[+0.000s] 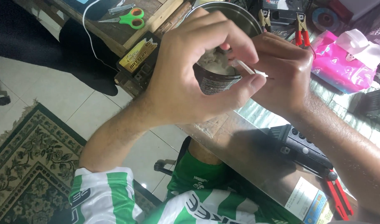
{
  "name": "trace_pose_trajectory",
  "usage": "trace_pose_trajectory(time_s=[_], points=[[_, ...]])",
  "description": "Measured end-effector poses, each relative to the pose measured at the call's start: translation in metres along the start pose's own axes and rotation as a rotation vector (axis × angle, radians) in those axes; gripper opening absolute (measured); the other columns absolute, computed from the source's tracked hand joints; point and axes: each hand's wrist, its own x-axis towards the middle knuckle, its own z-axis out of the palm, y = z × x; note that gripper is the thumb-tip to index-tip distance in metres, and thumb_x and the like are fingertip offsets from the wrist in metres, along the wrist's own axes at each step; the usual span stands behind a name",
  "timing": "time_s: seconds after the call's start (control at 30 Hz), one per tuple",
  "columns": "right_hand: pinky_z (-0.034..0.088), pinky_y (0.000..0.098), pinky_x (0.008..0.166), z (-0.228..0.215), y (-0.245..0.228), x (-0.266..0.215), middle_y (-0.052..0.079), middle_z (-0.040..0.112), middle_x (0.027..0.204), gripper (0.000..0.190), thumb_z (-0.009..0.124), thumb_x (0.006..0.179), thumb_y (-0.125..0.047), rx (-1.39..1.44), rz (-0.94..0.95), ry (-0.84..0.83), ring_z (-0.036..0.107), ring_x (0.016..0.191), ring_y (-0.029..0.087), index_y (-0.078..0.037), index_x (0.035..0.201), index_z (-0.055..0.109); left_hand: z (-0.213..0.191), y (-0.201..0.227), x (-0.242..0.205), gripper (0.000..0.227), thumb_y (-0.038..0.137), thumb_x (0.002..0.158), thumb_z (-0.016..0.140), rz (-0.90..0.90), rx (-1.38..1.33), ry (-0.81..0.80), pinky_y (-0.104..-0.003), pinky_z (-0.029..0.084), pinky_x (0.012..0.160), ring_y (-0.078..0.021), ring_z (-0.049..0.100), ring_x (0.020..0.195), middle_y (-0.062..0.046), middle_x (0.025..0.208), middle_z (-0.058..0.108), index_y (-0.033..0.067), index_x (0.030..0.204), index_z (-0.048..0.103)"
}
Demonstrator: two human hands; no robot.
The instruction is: Repairing a lead-acid battery by prying off the top cover, removing internal caps, and refilling the cells with liquid using a syringe.
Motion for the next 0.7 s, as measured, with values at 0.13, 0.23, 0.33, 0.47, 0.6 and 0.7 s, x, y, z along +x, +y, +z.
trace_pose_trajectory(time_s=[0.13,0.23,0.33,0.47,0.6,0.7], points=[[0.047,0.0391,0.063,0.001,0.002,-0.003,0.018,0.065,0.083,0.02,0.076,0.103,0.018,0.003,0.022,-0.004,0.056,0.07,0.029,0.009,0.086,0.074,0.003,-0.003,0.001,0.017,0.016,0.092,0.075,-0.028,-0.059,-0.018,-0.035,0.046,0.083,-0.0179,0.059,0.09,-0.002,0.092,0.067,0.0074,0.099,0.063],[0.05,0.0415,0.068,0.003,0.004,-0.005,0.02,0.069,0.087,0.017,0.07,0.104,0.015,0.04,0.044,0.01,0.065,0.076,0.033,0.011,0.087,0.069,0.007,-0.007,0.001,0.019,0.019,0.09,0.076,-0.008,-0.082,-0.026,-0.036,0.047,0.086,-0.0174,0.06,0.091,-0.001,0.093,0.067,0.0081,0.099,0.063],[0.055,0.038,0.062,0.007,0.011,-0.012,0.024,0.068,0.082,0.019,0.06,0.084,0.028,-0.005,0.011,-0.01,0.067,0.074,0.033,0.012,0.078,0.066,0.006,-0.013,0.001,0.006,0.014,0.094,0.068,0.011,-0.101,-0.027,-0.035,0.045,0.085,-0.0168,0.058,0.084,-0.002,0.086,0.066,0.0087,0.093,0.064],[0.053,0.0399,0.064,0.007,0.007,-0.008,0.024,0.068,0.085,0.017,0.059,0.087,0.027,0.013,0.015,-0.003,0.065,0.075,0.035,0.013,0.081,0.067,0.007,-0.021,0.001,0.007,0.015,0.094,0.069,0.012,-0.079,-0.044,-0.036,0.046,0.085,-0.0173,0.061,0.085,-0.001,0.088,0.068,0.0095,0.096,0.066],[0.058,0.0406,0.068,0.006,0.008,-0.007,0.022,0.073,0.092,0.016,0.067,0.093,0.025,0.015,0.021,-0.004,0.07,0.08,0.034,0.011,0.088,0.074,0.009,-0.027,-0.001,0.01,0.015,0.093,0.073,-0.018,-0.061,-0.039,-0.036,0.047,0.084,-0.0173,0.06,0.088,-0.002,0.095,0.063,0.0113,0.1,0.066],[0.056,0.0404,0.066,0.009,0.002,-0.005,0.022,0.072,0.09,0.019,0.059,0.086,0.028,0.02,0.045,0.006,0.068,0.078,0.035,0.012,0.086,0.071,0.011,-0.028,-0.001,0.008,0.014,0.092,0.07,-0.053,-0.058,-0.021,-0.035,0.047,0.084,-0.0172,0.058,0.093,0.0,0.095,0.064,0.0119,0.099,0.066]])
